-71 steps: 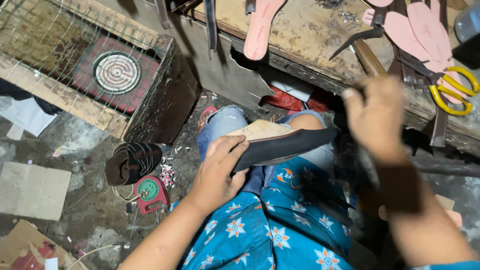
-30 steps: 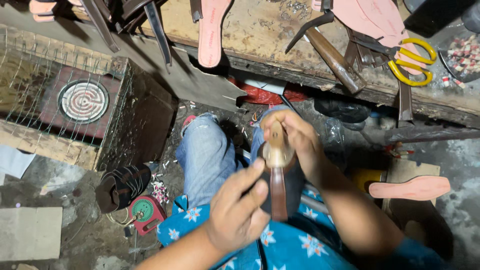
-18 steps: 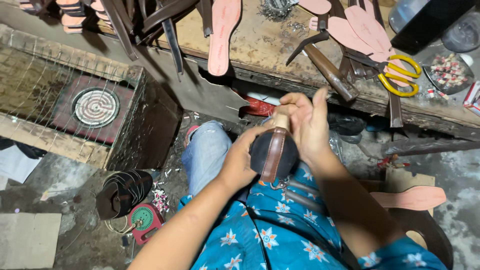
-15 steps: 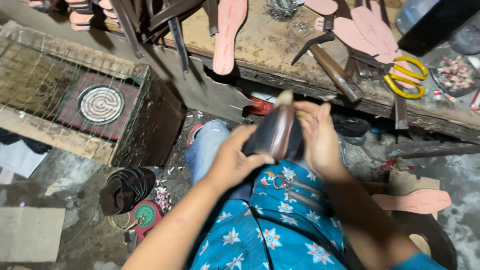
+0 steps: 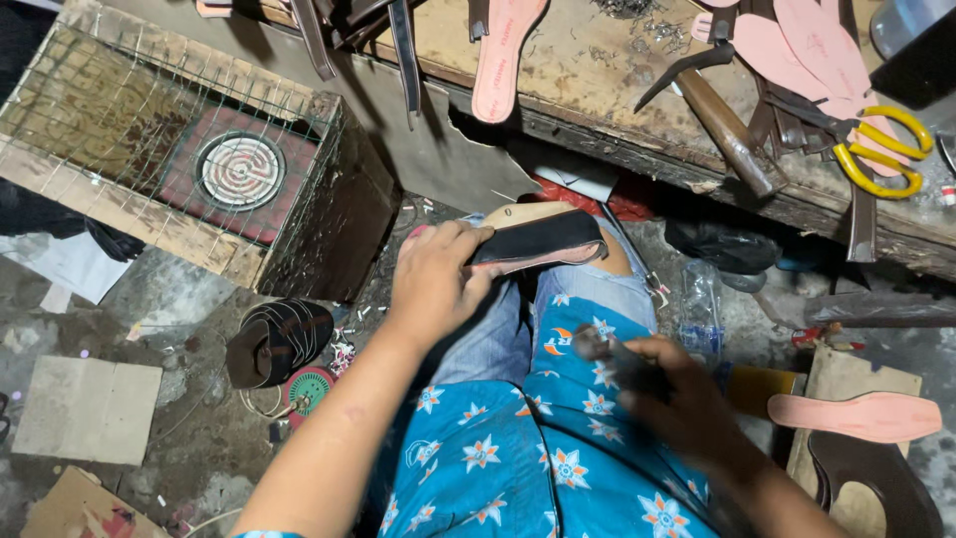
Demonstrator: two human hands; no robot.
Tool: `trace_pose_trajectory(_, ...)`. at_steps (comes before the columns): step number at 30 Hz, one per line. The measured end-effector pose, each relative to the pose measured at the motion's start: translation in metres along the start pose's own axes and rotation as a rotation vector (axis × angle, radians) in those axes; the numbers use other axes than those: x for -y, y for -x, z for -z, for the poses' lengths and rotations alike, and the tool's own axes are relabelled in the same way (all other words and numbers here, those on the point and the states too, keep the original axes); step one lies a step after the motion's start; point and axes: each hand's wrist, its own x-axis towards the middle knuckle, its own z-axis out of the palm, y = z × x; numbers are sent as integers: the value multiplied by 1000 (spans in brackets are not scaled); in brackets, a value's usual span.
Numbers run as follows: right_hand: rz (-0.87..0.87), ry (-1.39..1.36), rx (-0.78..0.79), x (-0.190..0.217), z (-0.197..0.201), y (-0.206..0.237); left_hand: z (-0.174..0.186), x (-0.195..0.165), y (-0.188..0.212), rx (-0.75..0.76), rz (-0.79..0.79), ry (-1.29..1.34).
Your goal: The person sits on the floor and works a black shoe upper over a pink insole on their lap. They use a hammer to tap and shape the upper around the insole edge, use pincers to grip and pull the material, and turn the shoe over to hammer the sole side.
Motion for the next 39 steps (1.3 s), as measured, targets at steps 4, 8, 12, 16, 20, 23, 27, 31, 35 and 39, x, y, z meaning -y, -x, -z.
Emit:
trace_pose_trajectory(4, 118, -628, 311, 9, 0, -21, -10, -6, -2, -94, 32, -41)
trace_pose_trajectory(8, -325, -648, 304, 26, -34, -57, -14, -8, -3, -33, 105, -39)
trace_pose_trajectory(12, -335, -591, 348, 43, -64, -82, -17, -9, -2, -46, 119, -32)
trace_pose_trajectory(16, -301, -534, 326, 59, -71, -94, -18, -9, 0, -48, 113, -52)
trace_pose_trajectory(20, -337, -482, 342, 70, -68, -92, -20, -11, 5, -96, 61, -79)
trace_pose_trajectory(23, -376, -321, 272, 72, -68, -88, -23, -11, 3, -80, 74, -107)
trace_pose_trajectory(27, -265, -431, 251, 66, -71, -96, -18, -6, -5, 2, 128, -68)
trace_pose_trajectory(31, -368, -677, 421, 55, -68, -107, 6, 6, -4, 184, 81, 80)
trace_pose_trajectory(35, -130, -327, 386, 53, -71, -102, 26, 13, 0, 322, 85, 198)
trace_pose_trajectory(39, -110, -83, 343, 70, -70, -95, 27, 2, 0, 344, 154, 65)
